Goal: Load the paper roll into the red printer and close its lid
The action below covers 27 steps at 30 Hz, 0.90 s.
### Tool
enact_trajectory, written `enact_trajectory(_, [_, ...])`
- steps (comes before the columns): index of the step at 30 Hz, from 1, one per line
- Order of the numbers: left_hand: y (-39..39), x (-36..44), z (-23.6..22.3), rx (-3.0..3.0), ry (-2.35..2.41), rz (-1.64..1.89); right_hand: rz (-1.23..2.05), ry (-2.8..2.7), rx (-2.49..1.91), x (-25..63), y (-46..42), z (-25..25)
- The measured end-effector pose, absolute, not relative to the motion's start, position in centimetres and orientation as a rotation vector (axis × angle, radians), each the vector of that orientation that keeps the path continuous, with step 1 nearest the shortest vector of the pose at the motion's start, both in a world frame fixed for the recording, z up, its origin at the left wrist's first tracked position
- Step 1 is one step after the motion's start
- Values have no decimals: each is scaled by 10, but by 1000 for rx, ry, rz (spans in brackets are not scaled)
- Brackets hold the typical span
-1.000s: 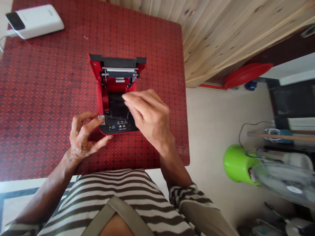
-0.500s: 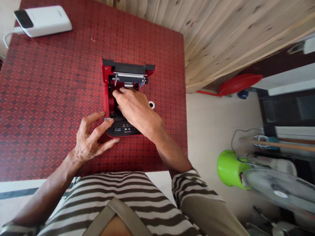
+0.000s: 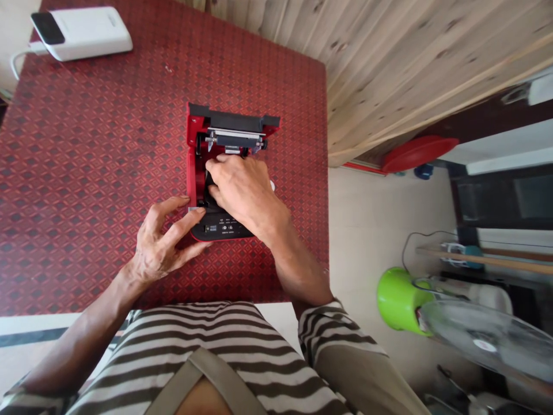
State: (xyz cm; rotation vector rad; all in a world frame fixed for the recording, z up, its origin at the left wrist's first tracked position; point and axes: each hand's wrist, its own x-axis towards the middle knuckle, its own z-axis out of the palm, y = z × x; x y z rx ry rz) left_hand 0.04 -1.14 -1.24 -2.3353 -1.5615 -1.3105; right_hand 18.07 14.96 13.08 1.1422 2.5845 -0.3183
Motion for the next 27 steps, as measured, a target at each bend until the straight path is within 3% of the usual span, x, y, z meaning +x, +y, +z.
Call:
enact_trajectory(10, [-10,1,-10,-2337,-1570,-1312,-541,2787,1170,210,136,146])
enact_trajectory(13, [-9,1,-10,-2332,-1573,-1338,-907,3149,1249,248,122,145])
enact_trajectory(16, [-8,1,-11,-2307,-1577,-1345,-1392,3166,1522,294,106,141])
enact_trajectory(22, [-4,-6,-13,-2322,-1532,-1306,-1998,2629,2013,347,65,85])
enact_trajectory(27, [-6,-12,-14,-2310,-1550,-1228,-2063,2457,2087,336,45,27])
